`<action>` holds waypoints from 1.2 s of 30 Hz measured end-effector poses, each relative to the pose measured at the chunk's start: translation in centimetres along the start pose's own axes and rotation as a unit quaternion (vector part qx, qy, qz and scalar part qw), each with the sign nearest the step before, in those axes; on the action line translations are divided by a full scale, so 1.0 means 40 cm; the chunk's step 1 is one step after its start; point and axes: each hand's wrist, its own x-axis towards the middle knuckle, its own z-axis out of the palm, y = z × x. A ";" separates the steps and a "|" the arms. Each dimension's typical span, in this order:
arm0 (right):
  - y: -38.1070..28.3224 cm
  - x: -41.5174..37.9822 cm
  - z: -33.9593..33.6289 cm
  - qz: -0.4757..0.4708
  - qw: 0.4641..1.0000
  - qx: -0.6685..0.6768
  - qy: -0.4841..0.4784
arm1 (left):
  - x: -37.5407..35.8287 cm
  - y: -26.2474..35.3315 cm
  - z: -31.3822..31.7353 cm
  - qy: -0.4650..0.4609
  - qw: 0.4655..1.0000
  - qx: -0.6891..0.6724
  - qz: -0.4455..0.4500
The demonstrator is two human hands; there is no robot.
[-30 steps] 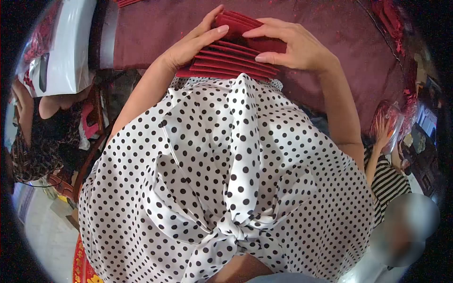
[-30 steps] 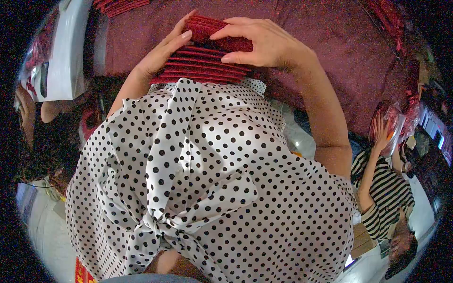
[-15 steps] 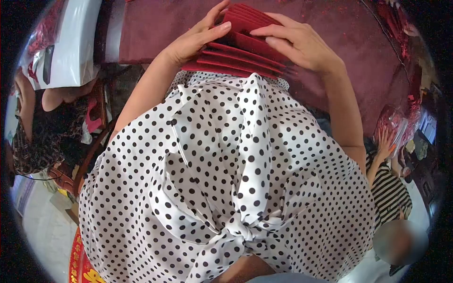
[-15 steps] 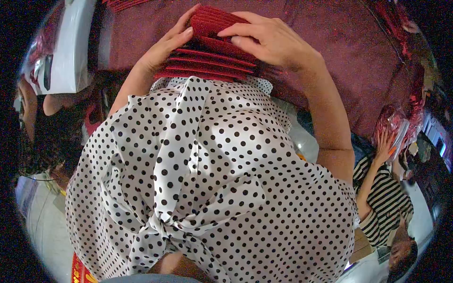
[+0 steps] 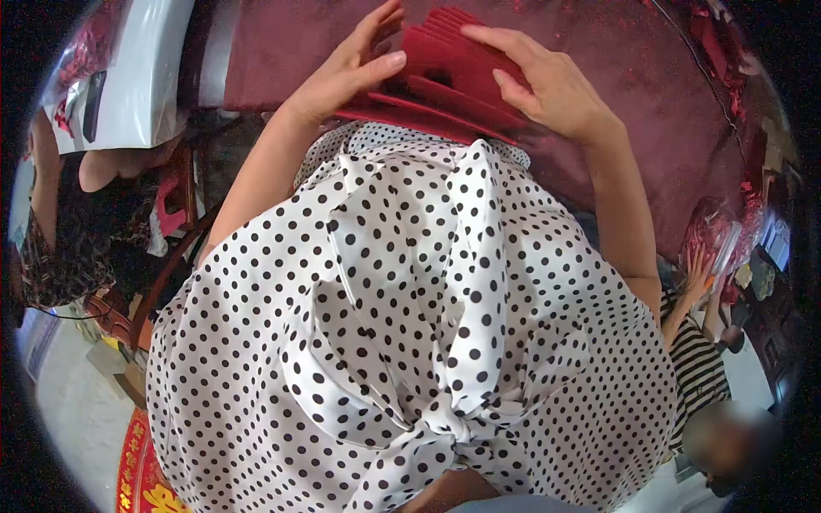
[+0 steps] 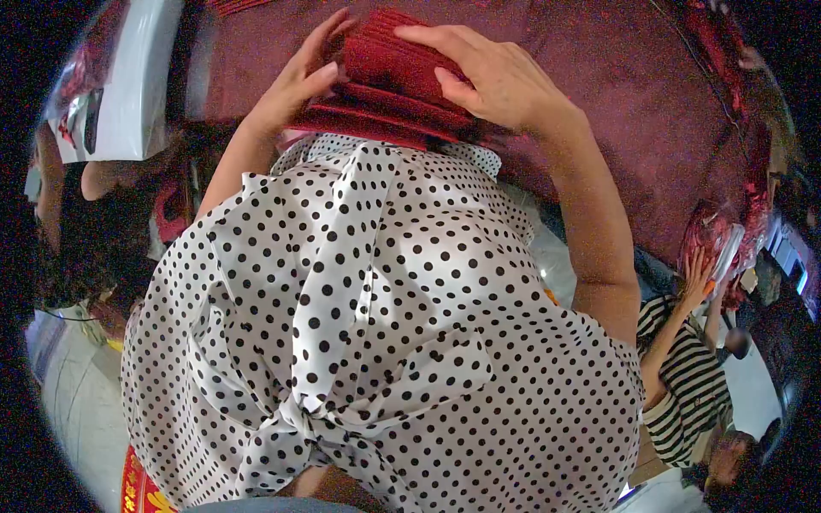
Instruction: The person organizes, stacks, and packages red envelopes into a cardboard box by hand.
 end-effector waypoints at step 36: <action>0.039 0.096 -0.047 0.054 0.994 0.018 -0.095 | -0.132 -0.112 -0.076 -0.116 0.978 0.112 0.134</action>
